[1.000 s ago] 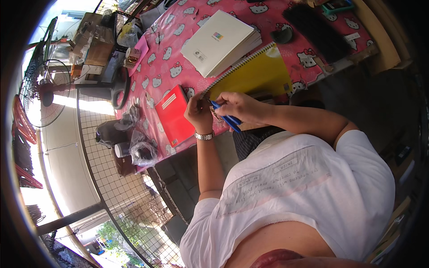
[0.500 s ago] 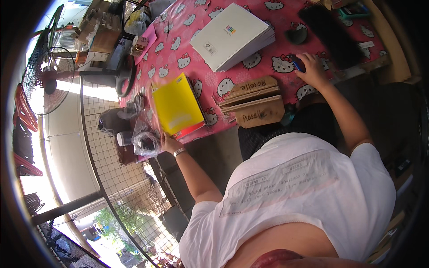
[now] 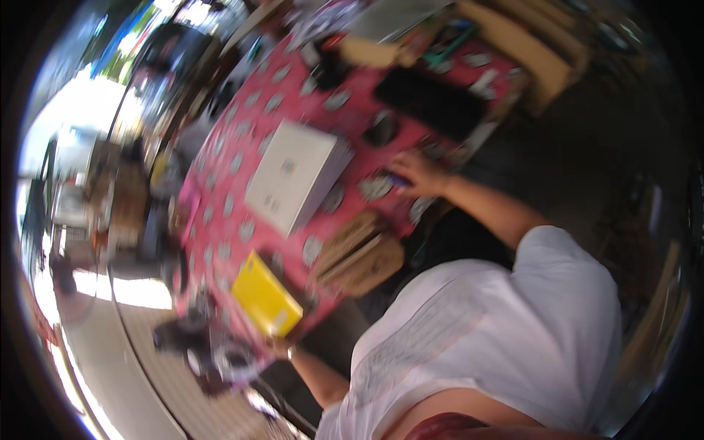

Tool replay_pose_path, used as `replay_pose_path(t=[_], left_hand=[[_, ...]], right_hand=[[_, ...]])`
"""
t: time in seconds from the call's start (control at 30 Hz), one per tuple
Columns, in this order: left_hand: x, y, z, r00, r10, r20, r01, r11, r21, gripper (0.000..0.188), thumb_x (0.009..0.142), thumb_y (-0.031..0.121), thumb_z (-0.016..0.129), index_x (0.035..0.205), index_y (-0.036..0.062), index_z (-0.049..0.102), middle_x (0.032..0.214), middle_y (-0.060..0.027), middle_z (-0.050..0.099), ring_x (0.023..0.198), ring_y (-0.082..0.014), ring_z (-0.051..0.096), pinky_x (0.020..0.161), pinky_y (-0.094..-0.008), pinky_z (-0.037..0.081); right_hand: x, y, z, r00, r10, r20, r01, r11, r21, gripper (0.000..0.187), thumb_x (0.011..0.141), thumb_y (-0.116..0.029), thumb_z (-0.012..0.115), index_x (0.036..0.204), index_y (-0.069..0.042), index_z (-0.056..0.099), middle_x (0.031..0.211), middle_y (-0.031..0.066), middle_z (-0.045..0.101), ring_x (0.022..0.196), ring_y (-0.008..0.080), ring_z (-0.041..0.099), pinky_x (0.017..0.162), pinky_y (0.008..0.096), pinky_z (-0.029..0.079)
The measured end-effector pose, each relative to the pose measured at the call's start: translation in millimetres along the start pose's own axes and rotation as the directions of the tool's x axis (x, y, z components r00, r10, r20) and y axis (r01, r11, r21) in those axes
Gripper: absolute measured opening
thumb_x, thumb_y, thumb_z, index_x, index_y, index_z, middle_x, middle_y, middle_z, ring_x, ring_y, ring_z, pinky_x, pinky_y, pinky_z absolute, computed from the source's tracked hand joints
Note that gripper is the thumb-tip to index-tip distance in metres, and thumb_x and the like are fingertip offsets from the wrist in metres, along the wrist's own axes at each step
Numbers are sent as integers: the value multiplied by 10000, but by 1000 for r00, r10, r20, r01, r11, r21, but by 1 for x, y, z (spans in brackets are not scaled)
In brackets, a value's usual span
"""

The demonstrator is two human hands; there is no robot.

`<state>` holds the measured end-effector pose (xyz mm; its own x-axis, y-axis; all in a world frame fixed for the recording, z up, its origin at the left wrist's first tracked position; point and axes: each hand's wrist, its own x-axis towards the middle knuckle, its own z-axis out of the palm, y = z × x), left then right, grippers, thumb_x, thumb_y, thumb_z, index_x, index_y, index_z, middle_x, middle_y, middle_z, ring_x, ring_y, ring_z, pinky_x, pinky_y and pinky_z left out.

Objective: The person organizes several notebooks on a table, writes in a spiral notebook by hand, and then places stacks of notebooks into a cardboard box.

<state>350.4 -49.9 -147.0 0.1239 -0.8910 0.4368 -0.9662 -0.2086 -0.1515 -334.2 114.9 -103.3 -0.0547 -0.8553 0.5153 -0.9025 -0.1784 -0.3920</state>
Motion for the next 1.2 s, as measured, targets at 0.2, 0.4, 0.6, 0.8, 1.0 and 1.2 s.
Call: replay_pose_path(t=[0.2,0.4,0.6,0.8,1.0,1.2], left_hand=[[6,215,-86,944,-12,-330,-242,655,-716,377,895,141,634,1230,5,526,1287,-181,536,1150,-327,537,957,-446,458],[3,355,-222,831,135,-540,-554,289,-780,381,905,146,619,1241,-1,515,1296,-184,527,1159,-327,531,967,-447,450],[3,425,-302,734,217,-644,-668,55,-742,385,915,150,603,1252,-7,504,1306,-187,519,1168,-328,526,977,-447,442],[2,463,-337,680,241,-693,-702,-59,-710,389,925,155,588,1263,-13,493,1316,-190,511,1177,-328,520,987,-448,434],[-2,489,-355,655,253,-712,-714,-103,-693,394,935,160,573,1274,-19,482,1326,-193,502,1187,-329,515,997,-449,426],[0,510,-368,642,255,-723,-722,-116,-682,399,945,164,558,1285,-25,471,1336,-195,494,1196,-329,509,1007,-449,418]], right_hand=[[-21,-3,-15,995,103,3,-102,988,-114,639,701,-411,686,1236,-82,567,1229,130,539,1165,298,498,998,447,389],[-12,-12,-13,992,127,-12,-128,989,-80,618,703,-372,694,1234,-85,562,1252,135,528,1177,302,493,1014,455,374],[-16,-13,-14,992,127,26,-123,986,-111,619,705,-373,696,1243,-100,556,1265,138,515,1214,315,463,1026,451,364],[-14,-12,-14,987,154,55,-146,982,-119,626,701,-370,694,1244,-99,537,1266,145,498,1222,324,454,1030,471,352],[-15,-11,-13,992,123,30,-118,984,-135,648,660,-375,703,1210,-79,531,1251,163,494,1218,344,454,1016,489,352],[-13,-10,-10,988,139,66,-129,981,-143,657,673,-395,693,1216,-66,525,1272,186,483,1239,362,440,1037,509,338]])
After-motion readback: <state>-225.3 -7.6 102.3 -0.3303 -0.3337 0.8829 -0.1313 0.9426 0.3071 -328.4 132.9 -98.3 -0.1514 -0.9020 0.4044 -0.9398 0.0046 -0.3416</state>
